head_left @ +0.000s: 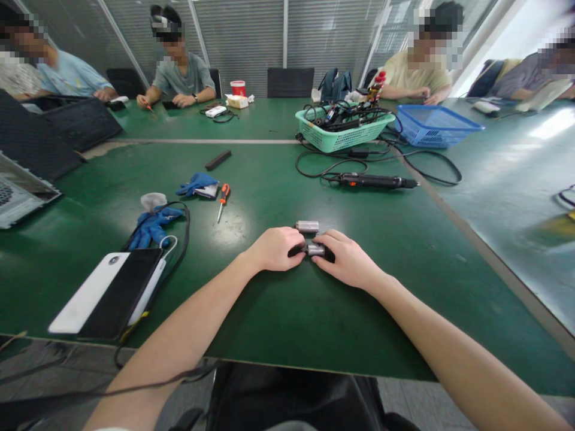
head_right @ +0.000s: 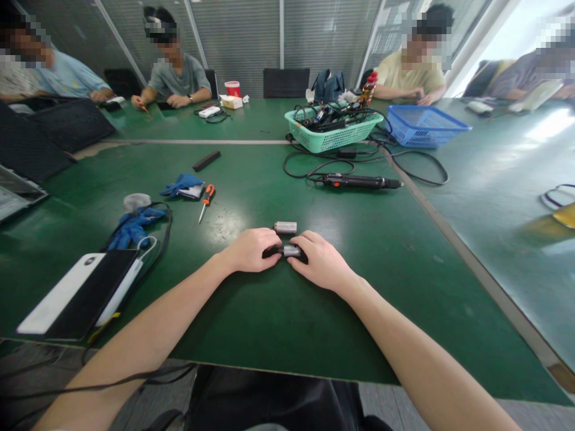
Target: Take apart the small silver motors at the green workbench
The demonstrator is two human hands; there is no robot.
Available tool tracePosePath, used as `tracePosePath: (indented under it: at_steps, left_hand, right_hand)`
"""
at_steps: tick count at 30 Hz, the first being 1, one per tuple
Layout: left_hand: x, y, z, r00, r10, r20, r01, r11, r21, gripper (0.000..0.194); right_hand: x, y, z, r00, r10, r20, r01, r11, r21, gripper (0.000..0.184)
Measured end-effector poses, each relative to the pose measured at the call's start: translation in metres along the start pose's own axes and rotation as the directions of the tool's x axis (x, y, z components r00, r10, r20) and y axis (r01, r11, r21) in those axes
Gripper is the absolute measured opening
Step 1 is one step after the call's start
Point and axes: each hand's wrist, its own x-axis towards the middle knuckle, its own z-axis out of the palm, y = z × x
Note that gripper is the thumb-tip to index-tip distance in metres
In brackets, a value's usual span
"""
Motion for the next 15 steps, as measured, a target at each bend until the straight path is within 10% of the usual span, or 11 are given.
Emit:
tracePosePath:
  at_steps: [15]
  left_hand:
    - [0.0003, 0.0002, 0.0002, 1.0, -0.001, 0.001, 0.001, 1.0, 0.005, 0.015]
  right_hand:
    - [0.0, -0.0004, -0.0003, 1.0, 0.003, 0.003, -0.003, 1.0, 0.002, 0.028]
